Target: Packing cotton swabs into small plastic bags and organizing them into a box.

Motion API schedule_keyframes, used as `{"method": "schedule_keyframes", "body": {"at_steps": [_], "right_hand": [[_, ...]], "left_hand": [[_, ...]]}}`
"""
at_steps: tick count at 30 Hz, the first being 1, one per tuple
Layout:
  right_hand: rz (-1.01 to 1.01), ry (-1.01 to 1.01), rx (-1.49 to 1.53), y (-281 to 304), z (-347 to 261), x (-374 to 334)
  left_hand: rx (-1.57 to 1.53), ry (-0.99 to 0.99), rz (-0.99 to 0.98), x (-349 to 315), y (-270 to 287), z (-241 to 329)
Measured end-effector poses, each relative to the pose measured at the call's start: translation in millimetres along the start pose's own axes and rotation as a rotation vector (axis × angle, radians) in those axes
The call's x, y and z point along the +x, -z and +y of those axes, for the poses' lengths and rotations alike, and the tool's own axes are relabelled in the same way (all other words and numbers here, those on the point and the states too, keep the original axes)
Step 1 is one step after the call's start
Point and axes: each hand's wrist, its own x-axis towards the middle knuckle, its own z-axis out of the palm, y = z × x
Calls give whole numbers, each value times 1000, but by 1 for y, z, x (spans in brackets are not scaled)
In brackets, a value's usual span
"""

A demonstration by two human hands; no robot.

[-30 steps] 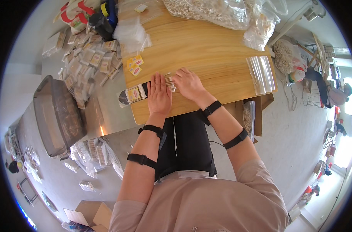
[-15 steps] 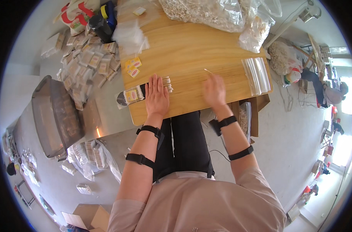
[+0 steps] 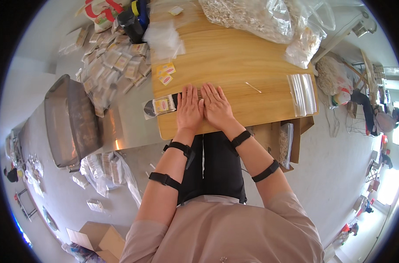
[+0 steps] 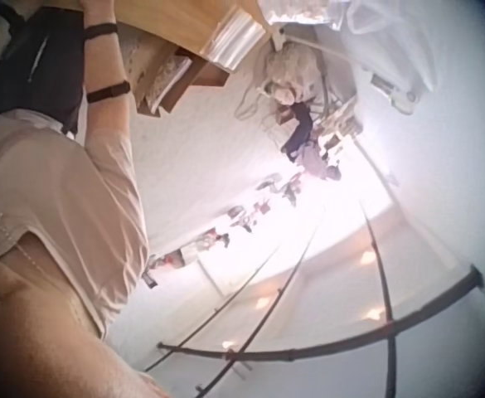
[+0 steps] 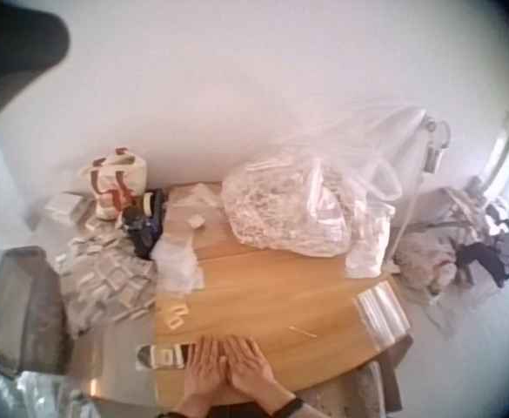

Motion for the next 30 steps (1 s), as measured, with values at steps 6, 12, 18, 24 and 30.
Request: {"method": "schedule_keyframes", "body": {"at_steps": [6,12,18,24,30], "right_hand": [[-17,1,-38,2,-2,0],[-69,-30,-20,5,-4,5],[-47,-25,-11,0,-9,4],[-76,-25,12,-2,-20,10],[-93,-15,34,-2,-26,18]], "left_hand": [[-75,-1,2,-1,4,2],[-265,34,276,-20,27,-52],[131,81,127,-13,48,-108],[-189,85,22,-18,35,-121],[-305,52,5,-16,33,-121]]}}
